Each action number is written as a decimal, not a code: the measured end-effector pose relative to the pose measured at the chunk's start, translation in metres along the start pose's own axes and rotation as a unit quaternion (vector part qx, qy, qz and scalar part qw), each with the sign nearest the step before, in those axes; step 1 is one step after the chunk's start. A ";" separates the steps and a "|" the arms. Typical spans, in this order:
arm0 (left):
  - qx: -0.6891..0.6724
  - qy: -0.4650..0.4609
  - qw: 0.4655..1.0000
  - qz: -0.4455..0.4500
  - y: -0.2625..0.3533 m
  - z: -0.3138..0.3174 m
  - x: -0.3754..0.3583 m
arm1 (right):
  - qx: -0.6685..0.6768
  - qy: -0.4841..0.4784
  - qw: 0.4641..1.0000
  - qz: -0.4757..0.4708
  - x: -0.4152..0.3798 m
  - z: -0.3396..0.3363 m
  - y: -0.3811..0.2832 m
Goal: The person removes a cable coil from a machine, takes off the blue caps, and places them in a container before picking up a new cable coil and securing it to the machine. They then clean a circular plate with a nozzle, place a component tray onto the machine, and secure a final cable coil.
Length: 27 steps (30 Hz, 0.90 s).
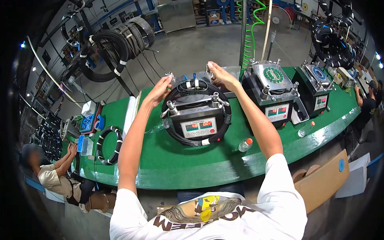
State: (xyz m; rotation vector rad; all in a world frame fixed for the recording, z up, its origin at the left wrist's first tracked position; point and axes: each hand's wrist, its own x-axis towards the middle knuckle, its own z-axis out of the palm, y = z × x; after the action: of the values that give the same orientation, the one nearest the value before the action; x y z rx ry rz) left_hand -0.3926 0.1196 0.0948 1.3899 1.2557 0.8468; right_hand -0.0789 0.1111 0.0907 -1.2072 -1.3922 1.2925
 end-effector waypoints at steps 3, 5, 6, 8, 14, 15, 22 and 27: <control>-0.003 -0.083 0.996 -0.008 0.002 -0.004 -0.008 | 0.009 -0.031 0.999 0.026 -0.027 -0.006 -0.012; 0.005 -0.116 0.993 0.010 -0.001 -0.008 -0.020 | -0.033 -0.047 0.998 0.034 -0.030 -0.011 -0.009; 0.015 -0.124 0.992 0.030 -0.005 -0.010 -0.023 | -0.076 -0.037 0.996 0.001 -0.023 -0.009 -0.001; 0.020 -0.132 0.989 0.062 -0.013 -0.011 -0.022 | -0.160 -0.014 0.985 -0.065 -0.012 -0.006 0.015; 0.028 -0.025 0.983 0.178 -0.043 0.010 -0.027 | -0.120 0.003 0.980 -0.157 -0.021 0.008 0.038; 0.034 0.032 0.977 0.210 -0.049 0.016 -0.032 | -0.095 0.019 0.981 -0.169 -0.028 0.010 0.042; -0.096 0.199 0.967 0.131 -0.115 0.037 -0.068 | 0.048 0.194 0.965 -0.173 -0.073 0.023 0.103; -0.185 0.134 0.971 0.076 -0.099 0.034 -0.073 | 0.037 0.211 0.970 -0.115 -0.078 0.024 0.100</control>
State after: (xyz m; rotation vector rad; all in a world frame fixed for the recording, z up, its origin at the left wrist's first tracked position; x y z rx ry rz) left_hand -0.3994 0.0327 0.0016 1.1042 1.1260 1.3366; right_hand -0.0810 0.0301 -0.0093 -1.1496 -1.1235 0.8567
